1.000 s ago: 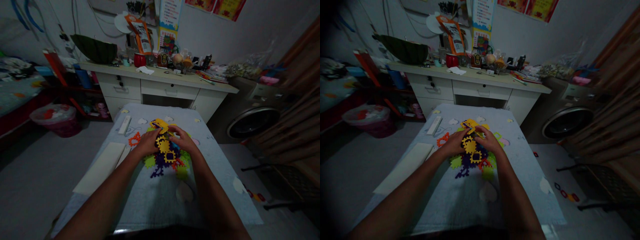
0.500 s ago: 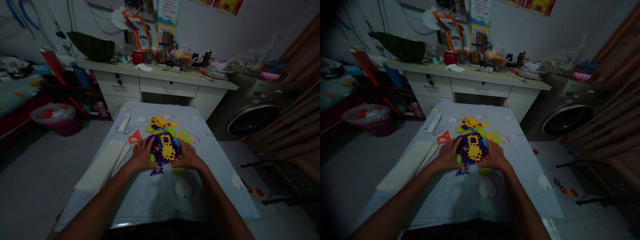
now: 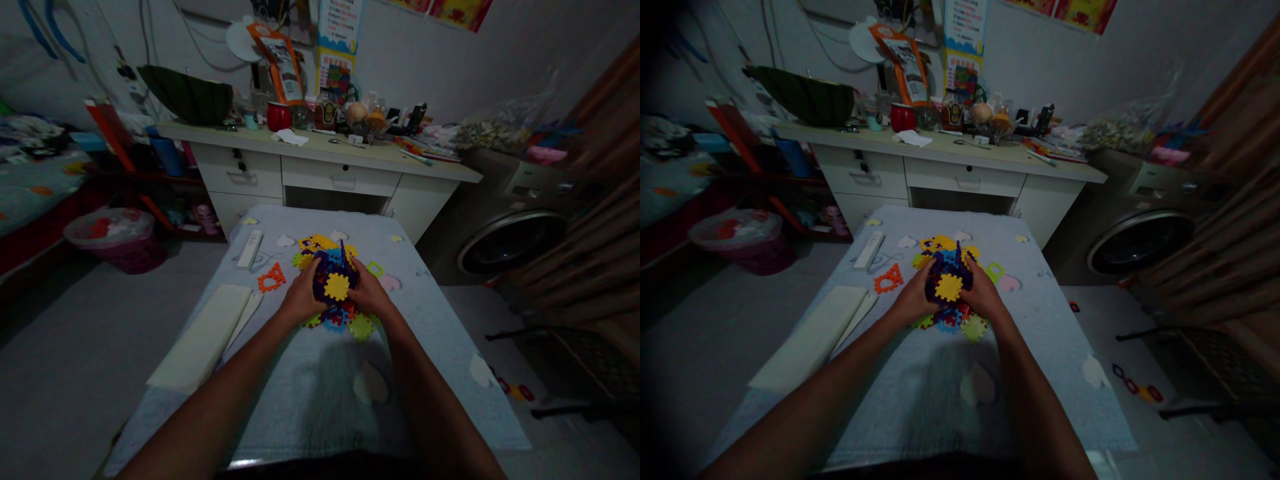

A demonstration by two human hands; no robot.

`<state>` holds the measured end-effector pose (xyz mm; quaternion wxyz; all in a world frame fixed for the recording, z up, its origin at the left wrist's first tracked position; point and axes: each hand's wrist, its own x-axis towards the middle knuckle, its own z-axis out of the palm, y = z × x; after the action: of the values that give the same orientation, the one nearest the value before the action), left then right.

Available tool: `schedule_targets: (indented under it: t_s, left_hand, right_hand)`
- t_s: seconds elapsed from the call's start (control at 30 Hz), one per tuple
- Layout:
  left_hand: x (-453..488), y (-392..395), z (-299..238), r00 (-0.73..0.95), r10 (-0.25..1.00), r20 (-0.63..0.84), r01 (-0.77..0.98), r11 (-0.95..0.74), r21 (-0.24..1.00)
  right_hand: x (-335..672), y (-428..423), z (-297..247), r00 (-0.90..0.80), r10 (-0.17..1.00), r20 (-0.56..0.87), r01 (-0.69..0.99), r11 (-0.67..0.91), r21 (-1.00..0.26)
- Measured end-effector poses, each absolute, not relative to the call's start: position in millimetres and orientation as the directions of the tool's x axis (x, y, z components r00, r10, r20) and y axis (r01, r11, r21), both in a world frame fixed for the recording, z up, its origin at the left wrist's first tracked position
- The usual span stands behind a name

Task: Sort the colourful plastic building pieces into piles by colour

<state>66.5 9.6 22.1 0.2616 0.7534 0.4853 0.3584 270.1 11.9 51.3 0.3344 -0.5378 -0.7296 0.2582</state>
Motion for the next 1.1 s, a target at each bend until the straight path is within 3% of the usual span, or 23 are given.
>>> schedule_targets:
  t_s: [0.17,0.37,0.47,0.67,0.83,0.93,1.1]
  left_hand:
    - [68.3,17.3,34.4,0.11,0.969,0.223,0.548,-0.246,0.8]
    - [43.0,10.4,35.4,-0.008,0.98,0.2,0.798,-0.114,0.591]
    - [29.8,0.6,33.3,-0.064,0.981,0.183,0.806,-0.057,0.589]
    - [24.7,-21.7,22.5,-0.016,0.983,0.183,0.746,-0.11,0.656]
    - [35.0,-37.1,11.2,0.058,0.988,0.146,0.829,-0.129,0.544]
    - [38.7,-39.3,8.3,0.096,0.985,0.142,0.85,-0.155,0.503]
    - [40.7,-32.3,4.9,0.098,0.978,0.183,0.812,-0.185,0.554]
  right_hand:
    - [260.9,33.1,66.7,-0.176,0.957,0.231,0.612,0.29,-0.736]
    - [258.0,62.3,82.7,-0.268,0.942,0.201,0.698,0.334,-0.633]
    - [259.0,81.9,90.8,-0.296,0.944,0.147,0.713,0.321,-0.624]
    - [250.8,139.1,90.7,-0.154,0.982,0.111,0.805,0.19,-0.562]
    - [225.5,183.3,64.5,-0.049,0.998,-0.048,0.879,0.02,-0.477]
    - [212.3,197.6,50.0,-0.12,0.981,-0.155,0.868,0.027,-0.496]
    - [207.5,198.1,46.1,-0.337,0.923,-0.185,0.806,0.182,-0.563]
